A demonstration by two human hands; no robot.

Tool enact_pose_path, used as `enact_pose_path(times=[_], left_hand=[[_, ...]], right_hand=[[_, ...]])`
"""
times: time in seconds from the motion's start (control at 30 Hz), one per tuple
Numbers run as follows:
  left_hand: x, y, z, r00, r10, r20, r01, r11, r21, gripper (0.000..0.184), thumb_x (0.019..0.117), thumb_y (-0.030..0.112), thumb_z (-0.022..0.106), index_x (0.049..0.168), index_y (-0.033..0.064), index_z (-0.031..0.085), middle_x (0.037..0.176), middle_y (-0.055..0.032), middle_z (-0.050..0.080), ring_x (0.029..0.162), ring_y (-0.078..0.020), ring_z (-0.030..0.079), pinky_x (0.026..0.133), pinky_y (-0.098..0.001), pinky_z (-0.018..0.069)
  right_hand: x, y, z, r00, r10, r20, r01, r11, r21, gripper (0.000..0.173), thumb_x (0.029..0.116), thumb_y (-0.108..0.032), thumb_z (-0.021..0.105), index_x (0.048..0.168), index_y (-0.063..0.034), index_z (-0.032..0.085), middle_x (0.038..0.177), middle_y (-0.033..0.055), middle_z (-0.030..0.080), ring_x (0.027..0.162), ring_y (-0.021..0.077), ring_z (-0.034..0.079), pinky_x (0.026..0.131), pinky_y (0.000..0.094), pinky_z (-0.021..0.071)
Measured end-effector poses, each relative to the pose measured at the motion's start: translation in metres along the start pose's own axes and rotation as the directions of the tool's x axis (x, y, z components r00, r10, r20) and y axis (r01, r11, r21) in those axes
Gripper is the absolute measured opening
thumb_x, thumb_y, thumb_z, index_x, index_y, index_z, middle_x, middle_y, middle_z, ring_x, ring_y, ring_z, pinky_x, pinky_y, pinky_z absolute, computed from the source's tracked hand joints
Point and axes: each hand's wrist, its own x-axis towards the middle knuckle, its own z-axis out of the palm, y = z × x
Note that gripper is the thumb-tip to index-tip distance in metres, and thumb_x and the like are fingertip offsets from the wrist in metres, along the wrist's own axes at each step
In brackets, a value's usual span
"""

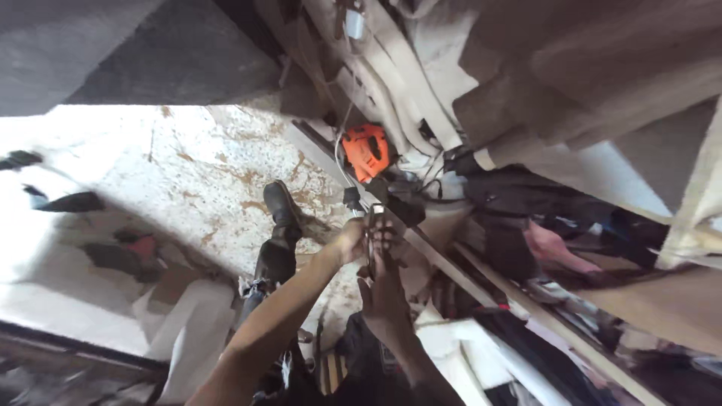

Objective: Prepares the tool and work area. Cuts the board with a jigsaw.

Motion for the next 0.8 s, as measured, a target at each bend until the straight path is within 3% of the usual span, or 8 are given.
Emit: enact_pose_path(times=[0.07, 0.23, 0.37, 0.43, 0.5, 0.57, 0.67, 0.8], left_hand=[[0.005, -0.010, -0.003, 0.996, 0.041, -0.085, -0.040, 0.999, 0.020, 0.036, 0.1124, 0.028, 0.036, 0.132, 0.0047, 0.054, 0.094, -0.0050, 0.063, 0.067, -0.0121, 0.059, 0.060, -0.0264, 0.0537], [-0.009, -0.022, -0.045, 0.995, 0.058, -0.079, -0.053, 0.997, 0.062, 0.035, 0.1109, 0.024, 0.040, 0.136, 0.0074, 0.058, 0.088, -0.0016, 0.061, 0.061, -0.0070, 0.052, 0.053, -0.0198, 0.0459], [-0.031, -0.027, -0.058, 0.996, 0.061, -0.069, -0.050, 0.986, 0.156, 0.035, 0.1107, 0.022, 0.038, 0.137, 0.0085, 0.057, 0.086, -0.0007, 0.060, 0.062, -0.0065, 0.053, 0.054, -0.0192, 0.0473], [-0.035, -0.020, -0.061, 0.979, 0.145, -0.141, -0.101, 0.955, 0.280, 0.030, 0.1091, 0.017, 0.043, 0.132, 0.0061, 0.060, 0.091, -0.0045, 0.065, 0.065, -0.0090, 0.057, 0.056, -0.0217, 0.0501], [-0.037, -0.015, -0.066, 0.958, 0.223, -0.181, -0.136, 0.907, 0.399, 0.026, 0.1085, 0.015, 0.044, 0.128, 0.0059, 0.060, 0.088, -0.0033, 0.064, 0.063, -0.0085, 0.055, 0.054, -0.0219, 0.0490], [-0.037, -0.012, -0.071, 0.942, 0.264, -0.206, -0.147, 0.878, 0.455, 0.032, 0.1091, 0.017, 0.044, 0.136, 0.0065, 0.058, 0.088, -0.0031, 0.064, 0.062, -0.0079, 0.054, 0.055, -0.0218, 0.0484], [-0.035, -0.014, -0.073, 0.934, 0.302, -0.192, -0.174, 0.852, 0.494, 0.034, 0.1078, 0.018, 0.048, 0.137, 0.0073, 0.060, 0.080, -0.0021, 0.060, 0.058, -0.0085, 0.050, 0.052, -0.0231, 0.0458], [-0.034, -0.031, -0.084, 0.903, 0.357, -0.240, -0.167, 0.806, 0.568, 0.036, 0.1072, 0.020, 0.052, 0.140, 0.0069, 0.059, 0.074, -0.0002, 0.057, 0.053, -0.0081, 0.048, 0.047, -0.0238, 0.0443]], right_hand=[[-0.012, 0.016, 0.000, 0.997, 0.023, -0.080, -0.020, 0.999, 0.039, 0.072, 0.1021, -0.023, 0.061, 0.161, -0.0022, 0.025, 0.142, 0.0088, 0.062, 0.127, 0.0179, 0.062, 0.107, 0.0391, 0.0536], [0.077, 0.112, -0.011, 0.901, 0.245, -0.358, -0.215, 0.969, 0.122, 0.059, 0.0972, -0.027, 0.067, 0.149, -0.0053, 0.050, 0.141, 0.0149, 0.060, 0.126, 0.0214, 0.061, 0.105, 0.0401, 0.0542], [0.205, 0.238, 0.020, 0.999, 0.024, -0.030, -0.034, 0.924, -0.381, 0.083, 0.0802, -0.035, 0.083, 0.154, -0.0175, 0.048, 0.162, 0.0130, 0.041, 0.153, 0.0375, 0.030, 0.121, 0.0614, 0.0298], [0.245, 0.260, 0.030, 0.980, -0.022, 0.197, 0.111, 0.886, -0.450, 0.049, 0.0850, -0.035, 0.080, 0.129, -0.0156, 0.069, 0.143, 0.0121, 0.060, 0.143, 0.0383, 0.043, 0.117, 0.0648, 0.0328], [0.252, 0.256, 0.032, 0.948, 0.054, 0.315, 0.090, 0.901, -0.425, 0.025, 0.0970, -0.028, 0.064, 0.106, -0.0074, 0.074, 0.110, 0.0182, 0.072, 0.111, 0.0383, 0.067, 0.097, 0.0648, 0.0508], [0.245, 0.249, 0.012, 0.925, 0.147, 0.351, -0.036, 0.952, -0.303, 0.038, 0.1060, -0.036, 0.053, 0.111, -0.0005, 0.066, 0.106, 0.0233, 0.068, 0.102, 0.0405, 0.068, 0.090, 0.0640, 0.0527], [0.220, 0.265, -0.030, 0.929, 0.222, 0.295, -0.107, 0.926, -0.361, 0.047, 0.1041, -0.049, 0.053, 0.120, -0.0068, 0.066, 0.110, 0.0207, 0.070, 0.104, 0.0408, 0.069, 0.088, 0.0660, 0.0535], [0.224, 0.297, -0.071, 0.871, 0.482, -0.095, -0.491, 0.839, -0.236, 0.046, 0.0972, -0.046, 0.063, 0.125, -0.0094, 0.068, 0.117, 0.0209, 0.070, 0.108, 0.0415, 0.068, 0.090, 0.0672, 0.0526]])
